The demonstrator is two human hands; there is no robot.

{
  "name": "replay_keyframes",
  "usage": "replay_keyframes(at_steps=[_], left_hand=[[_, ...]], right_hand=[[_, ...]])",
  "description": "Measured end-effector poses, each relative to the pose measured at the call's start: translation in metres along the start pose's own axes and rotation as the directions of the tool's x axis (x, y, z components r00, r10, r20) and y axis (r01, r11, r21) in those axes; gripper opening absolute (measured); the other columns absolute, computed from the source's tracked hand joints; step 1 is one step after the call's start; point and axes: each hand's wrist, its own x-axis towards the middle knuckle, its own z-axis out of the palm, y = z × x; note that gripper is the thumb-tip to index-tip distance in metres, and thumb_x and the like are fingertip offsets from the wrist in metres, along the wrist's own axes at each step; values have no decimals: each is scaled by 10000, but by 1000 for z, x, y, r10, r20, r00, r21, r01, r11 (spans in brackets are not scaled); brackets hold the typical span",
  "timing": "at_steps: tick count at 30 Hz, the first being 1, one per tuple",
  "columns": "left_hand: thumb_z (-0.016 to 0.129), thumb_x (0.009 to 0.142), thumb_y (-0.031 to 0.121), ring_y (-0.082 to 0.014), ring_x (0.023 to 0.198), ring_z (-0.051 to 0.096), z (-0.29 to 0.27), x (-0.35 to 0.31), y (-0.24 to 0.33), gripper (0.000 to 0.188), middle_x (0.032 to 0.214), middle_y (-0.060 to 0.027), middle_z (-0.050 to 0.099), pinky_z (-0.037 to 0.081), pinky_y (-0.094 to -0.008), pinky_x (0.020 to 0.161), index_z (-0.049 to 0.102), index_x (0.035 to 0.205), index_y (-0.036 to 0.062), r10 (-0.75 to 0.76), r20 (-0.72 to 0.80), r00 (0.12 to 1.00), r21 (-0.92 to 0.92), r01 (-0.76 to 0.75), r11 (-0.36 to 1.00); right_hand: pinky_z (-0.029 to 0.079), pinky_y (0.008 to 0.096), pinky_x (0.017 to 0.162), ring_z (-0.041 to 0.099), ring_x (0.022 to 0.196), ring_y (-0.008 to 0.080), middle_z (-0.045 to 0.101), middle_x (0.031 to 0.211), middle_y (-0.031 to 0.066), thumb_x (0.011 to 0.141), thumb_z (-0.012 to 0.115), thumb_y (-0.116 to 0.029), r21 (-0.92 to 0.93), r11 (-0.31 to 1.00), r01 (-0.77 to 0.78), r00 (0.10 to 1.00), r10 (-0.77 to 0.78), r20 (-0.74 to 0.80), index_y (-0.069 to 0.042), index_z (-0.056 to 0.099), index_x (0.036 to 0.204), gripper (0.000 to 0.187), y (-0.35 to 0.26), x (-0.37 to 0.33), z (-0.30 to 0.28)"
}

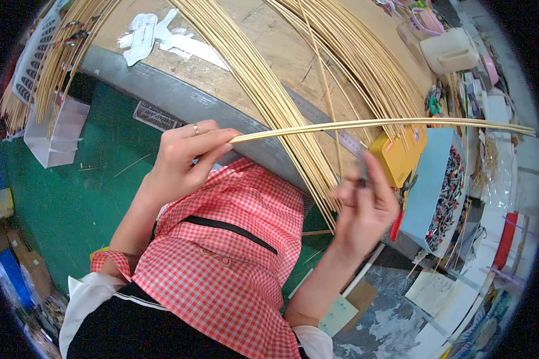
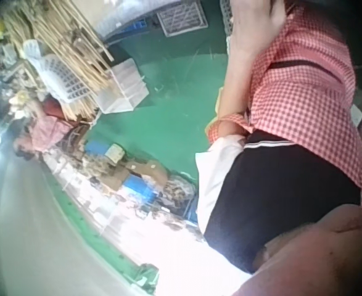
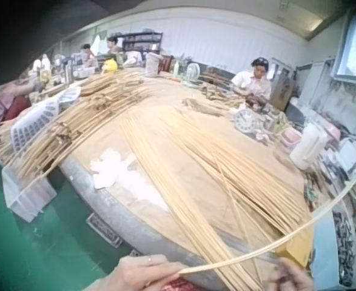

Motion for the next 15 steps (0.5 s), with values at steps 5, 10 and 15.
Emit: replay_keyframes(at_steps=[5,10,15], left_hand=[[626,759,-54,-258,588,578,1,1,3,227,709,-128,573,451,-330,525,650,980,-12,44,-4,999,46,-43,998],[624,746,-71,-255,598,593,10,-4,5,274,717,-113,569,473,-343,524,644,1010,-1,114,14,993,119,-115,986],[617,737,-77,-242,589,592,14,-5,10,282,716,-102,554,467,-340,509,643,1008,-4,104,63,993,138,-112,984]], right_hand=[[564,369,684,554,794,178,542,1055,197,914,439,-32,279,949,-145,982,104,157,125,452,1263,383,18,-9,51],[481,257,521,541,671,110,624,944,157,920,560,-96,78,993,-88,996,85,41,94,600,1055,237,20,-10,64],[431,222,465,526,576,80,659,812,120,880,619,-60,-42,996,-73,993,68,-99,60,660,885,127,15,-6,73]])
